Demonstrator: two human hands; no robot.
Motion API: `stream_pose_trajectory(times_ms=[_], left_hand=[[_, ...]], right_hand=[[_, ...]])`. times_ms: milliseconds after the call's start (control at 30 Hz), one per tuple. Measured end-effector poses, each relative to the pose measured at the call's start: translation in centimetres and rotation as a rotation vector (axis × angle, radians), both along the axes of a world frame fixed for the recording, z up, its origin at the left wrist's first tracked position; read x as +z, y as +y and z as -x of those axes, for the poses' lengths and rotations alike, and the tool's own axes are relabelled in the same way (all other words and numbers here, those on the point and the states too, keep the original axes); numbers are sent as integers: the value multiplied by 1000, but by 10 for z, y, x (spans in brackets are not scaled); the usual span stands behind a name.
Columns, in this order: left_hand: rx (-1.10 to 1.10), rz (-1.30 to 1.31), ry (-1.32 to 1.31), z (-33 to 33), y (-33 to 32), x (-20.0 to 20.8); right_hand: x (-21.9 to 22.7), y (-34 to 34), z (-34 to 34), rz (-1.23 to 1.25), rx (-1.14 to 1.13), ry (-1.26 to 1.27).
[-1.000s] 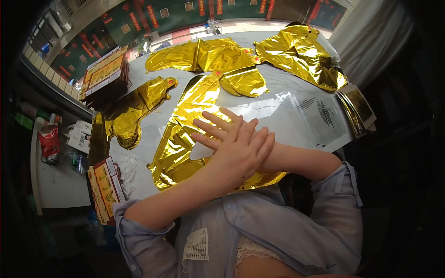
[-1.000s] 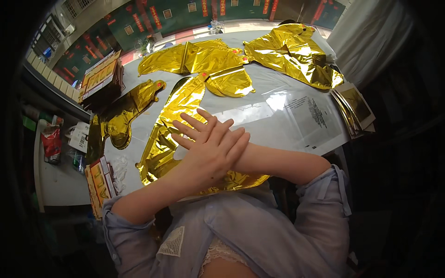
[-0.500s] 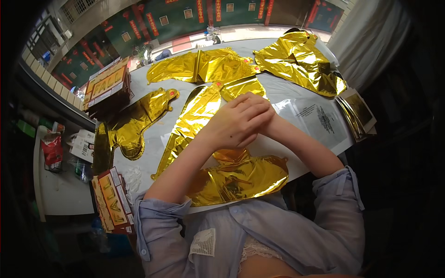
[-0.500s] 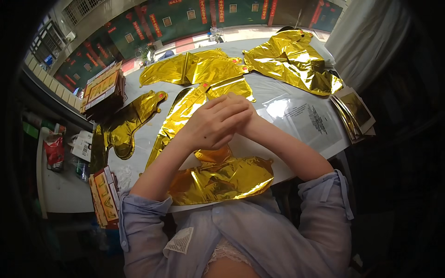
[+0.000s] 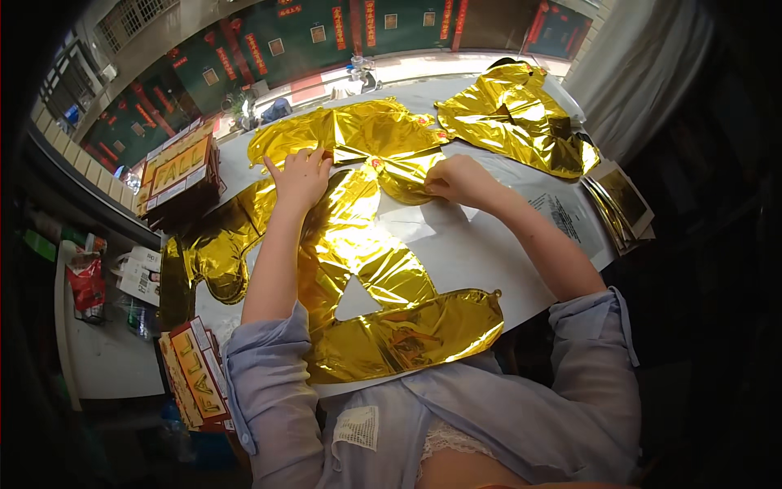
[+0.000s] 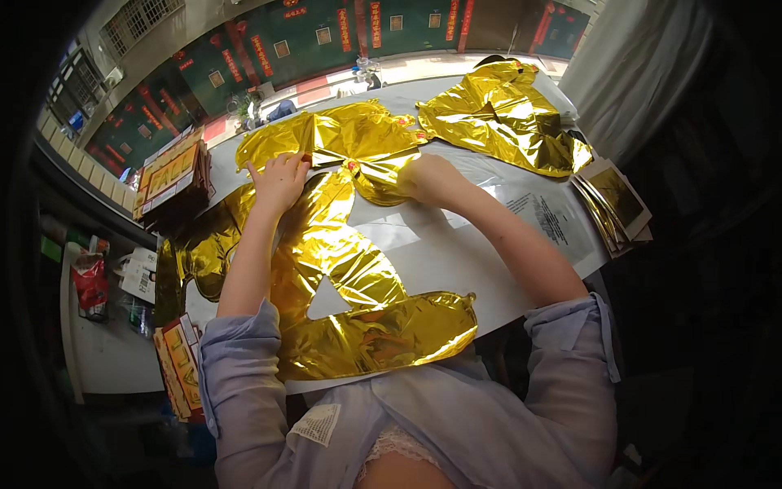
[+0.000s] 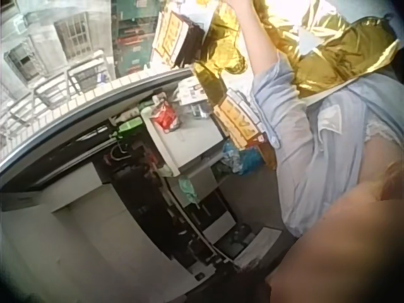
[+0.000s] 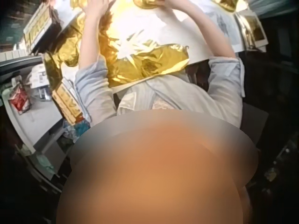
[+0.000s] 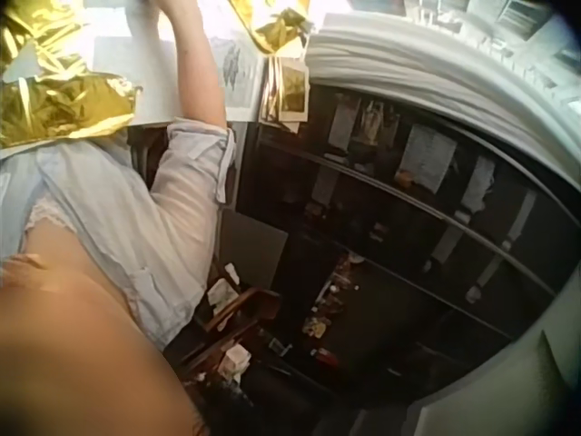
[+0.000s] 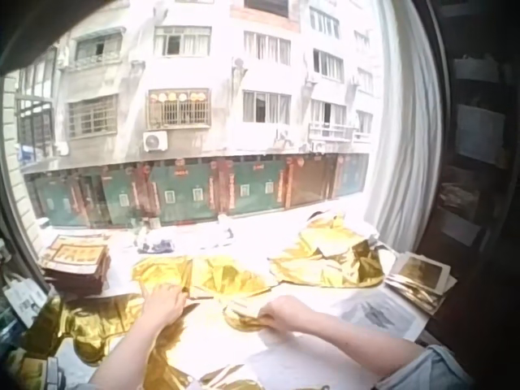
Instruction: Folding gold foil balloons and organizing them with packaging cards on a table.
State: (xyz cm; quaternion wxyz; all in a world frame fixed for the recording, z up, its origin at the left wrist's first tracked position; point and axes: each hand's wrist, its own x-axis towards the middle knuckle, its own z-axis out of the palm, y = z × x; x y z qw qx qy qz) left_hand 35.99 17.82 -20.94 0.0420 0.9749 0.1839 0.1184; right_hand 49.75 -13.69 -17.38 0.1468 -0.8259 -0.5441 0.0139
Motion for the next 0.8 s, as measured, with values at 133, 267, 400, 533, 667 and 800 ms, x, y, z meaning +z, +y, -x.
stream_pose_trajectory(times_ms=[133, 267, 400, 533, 667, 800], left_hand=[[35, -165, -78, 2, -9, 2], [-372, 136, -240, -5, -54, 20], [-584, 26, -250, 5, -105, 5], [-467, 155, -297, 15, -111, -21], [-470, 142, -320, 13, -114, -24], [-480, 112, -347, 13, -119, -21]], right_hand=[[7, 8, -10, -86, -80, 280], [-8, 3, -19, -188, -123, 333], [-7, 0, -4, -251, -36, 117], [1, 0, 11, -20, 120, 4], [6, 3, 23, 52, 195, -176], [8, 14, 13, 261, 68, -166]])
